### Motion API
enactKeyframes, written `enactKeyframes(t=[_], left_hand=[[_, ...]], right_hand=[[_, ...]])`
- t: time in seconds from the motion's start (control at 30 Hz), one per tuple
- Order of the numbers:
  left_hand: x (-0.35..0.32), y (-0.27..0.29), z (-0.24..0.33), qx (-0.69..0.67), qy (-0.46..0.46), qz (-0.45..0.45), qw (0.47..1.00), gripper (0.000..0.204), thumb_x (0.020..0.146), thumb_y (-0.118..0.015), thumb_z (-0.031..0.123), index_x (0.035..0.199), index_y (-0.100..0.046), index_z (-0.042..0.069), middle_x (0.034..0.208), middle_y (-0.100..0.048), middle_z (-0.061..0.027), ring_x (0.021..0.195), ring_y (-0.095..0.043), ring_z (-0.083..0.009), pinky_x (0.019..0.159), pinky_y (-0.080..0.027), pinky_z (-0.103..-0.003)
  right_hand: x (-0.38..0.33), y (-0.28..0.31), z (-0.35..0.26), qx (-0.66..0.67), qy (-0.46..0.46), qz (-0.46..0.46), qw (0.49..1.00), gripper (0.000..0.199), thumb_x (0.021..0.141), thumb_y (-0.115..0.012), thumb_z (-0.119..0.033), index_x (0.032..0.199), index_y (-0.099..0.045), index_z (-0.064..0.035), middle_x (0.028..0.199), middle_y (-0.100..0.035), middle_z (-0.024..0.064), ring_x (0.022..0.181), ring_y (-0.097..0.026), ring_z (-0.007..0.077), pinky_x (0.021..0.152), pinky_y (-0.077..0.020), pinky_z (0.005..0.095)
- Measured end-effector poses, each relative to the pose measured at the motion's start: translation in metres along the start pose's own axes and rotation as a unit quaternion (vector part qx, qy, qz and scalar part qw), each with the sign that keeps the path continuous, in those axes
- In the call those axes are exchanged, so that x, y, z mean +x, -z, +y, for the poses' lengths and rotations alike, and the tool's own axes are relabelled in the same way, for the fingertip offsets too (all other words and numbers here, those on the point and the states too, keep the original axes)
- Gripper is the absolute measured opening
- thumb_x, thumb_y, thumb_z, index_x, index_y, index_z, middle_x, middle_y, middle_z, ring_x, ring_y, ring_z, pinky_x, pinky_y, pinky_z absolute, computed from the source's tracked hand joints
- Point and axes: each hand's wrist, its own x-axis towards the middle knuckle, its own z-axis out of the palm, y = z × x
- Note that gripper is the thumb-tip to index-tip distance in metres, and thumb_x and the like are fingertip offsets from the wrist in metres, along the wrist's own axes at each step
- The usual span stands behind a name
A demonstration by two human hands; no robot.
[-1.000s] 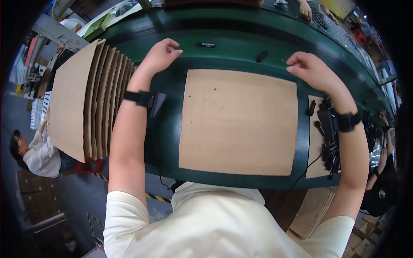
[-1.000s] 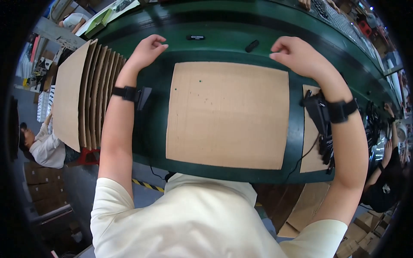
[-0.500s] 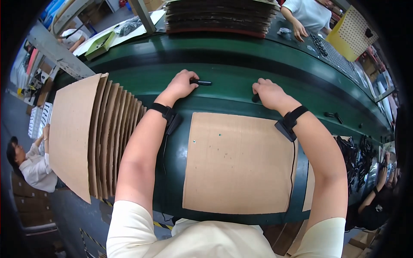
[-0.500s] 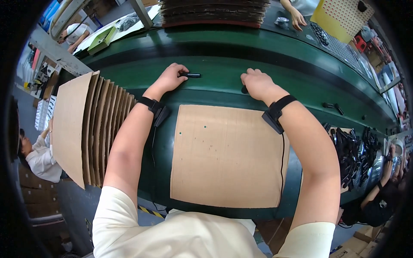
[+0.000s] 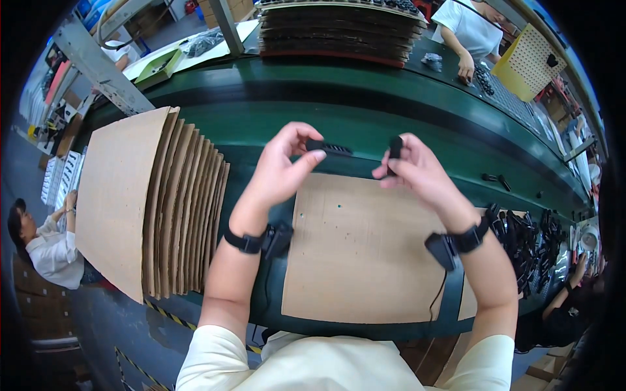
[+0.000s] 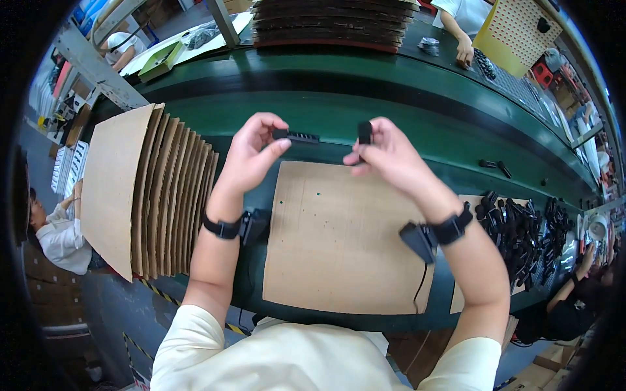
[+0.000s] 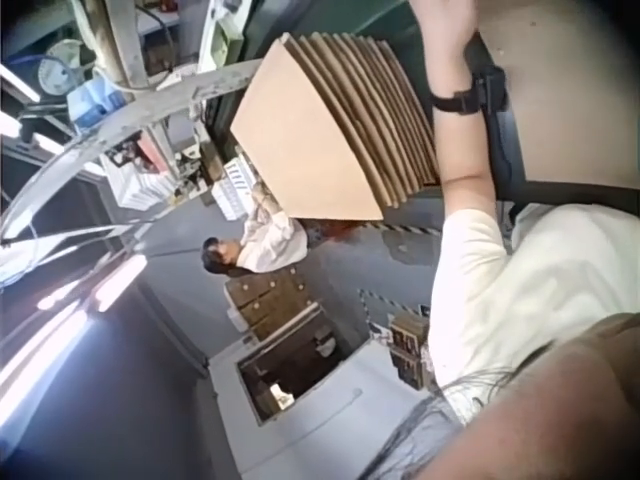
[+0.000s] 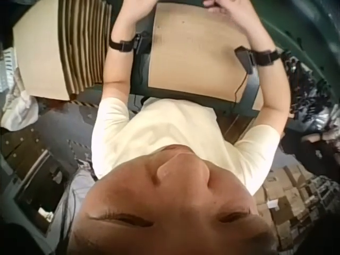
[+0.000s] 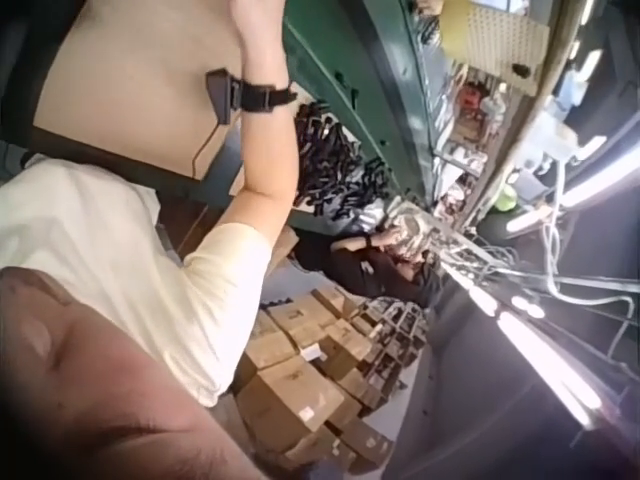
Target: The person picks up microphones from a conveyor belt, presses their buttons, and arranges them on a cardboard sheet. Once the sheet is full, they cover it with another cardboard sheet and continue processing more microphones.
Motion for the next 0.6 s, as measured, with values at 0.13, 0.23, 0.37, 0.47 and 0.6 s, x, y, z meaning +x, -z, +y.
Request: enactKeyframes(t=[0.13,0.23,0.37,0.47,0.6], left_hand=[[-0.044,-0.019,0.047,-0.062,-0.082,-0.026,0.994,0.027,0.083,-0.069,-0.001,0.108,-0.057,0.002,0.101,-0.06,-0.0054,0.094,-0.058,-0.0134,0.086,-0.047,-0.028],[-0.061,-0.027,0.06,-0.072,-0.122,-0.047,0.989,0.028,0.081,-0.07,-0.002,0.108,-0.06,0.001,0.101,-0.062,-0.0075,0.092,-0.06,-0.0158,0.085,-0.049,-0.029],[-0.071,-0.029,0.071,-0.06,-0.145,-0.112,0.981,0.034,0.079,-0.072,-0.003,0.11,-0.058,0.001,0.101,-0.064,-0.0097,0.094,-0.061,-0.019,0.089,-0.047,-0.032],[-0.075,-0.032,0.077,-0.018,-0.166,-0.115,0.979,0.036,0.075,-0.075,-0.003,0.109,-0.062,0.0,0.096,-0.065,-0.0113,0.088,-0.062,-0.0212,0.084,-0.049,-0.032],[-0.074,-0.032,0.081,0.007,-0.181,-0.121,0.976,0.033,0.073,-0.077,-0.002,0.104,-0.066,-0.001,0.092,-0.065,-0.0115,0.082,-0.062,-0.0224,0.078,-0.05,-0.033]], right_hand=[[-0.067,-0.021,0.001,0.144,-0.002,-0.052,0.988,0.031,0.087,-0.057,0.005,0.115,-0.047,-0.006,0.096,-0.057,0.0045,0.08,-0.058,0.0118,0.063,-0.0486,0.0251],[-0.099,-0.048,0.001,0.037,0.072,-0.017,0.997,0.033,0.086,-0.064,0.003,0.116,-0.051,-0.0035,0.096,-0.057,0.0038,0.077,-0.054,0.0092,0.064,-0.045,0.0228],[-0.12,-0.06,0.009,-0.136,0.189,0.037,0.972,0.032,0.085,-0.073,-0.004,0.113,-0.059,0.0,0.094,-0.059,0.0045,0.076,-0.052,0.0094,0.065,-0.0421,0.0226],[-0.126,-0.061,0.014,-0.21,0.264,0.085,0.938,0.029,0.083,-0.078,-0.011,0.105,-0.065,0.0021,0.09,-0.061,0.0052,0.076,-0.053,0.01,0.067,-0.0407,0.0214],[-0.127,-0.067,0.015,-0.232,0.285,0.105,0.924,0.028,0.084,-0.077,-0.012,0.106,-0.066,0.0025,0.088,-0.061,0.0056,0.076,-0.053,0.011,0.066,-0.0402,0.022]])
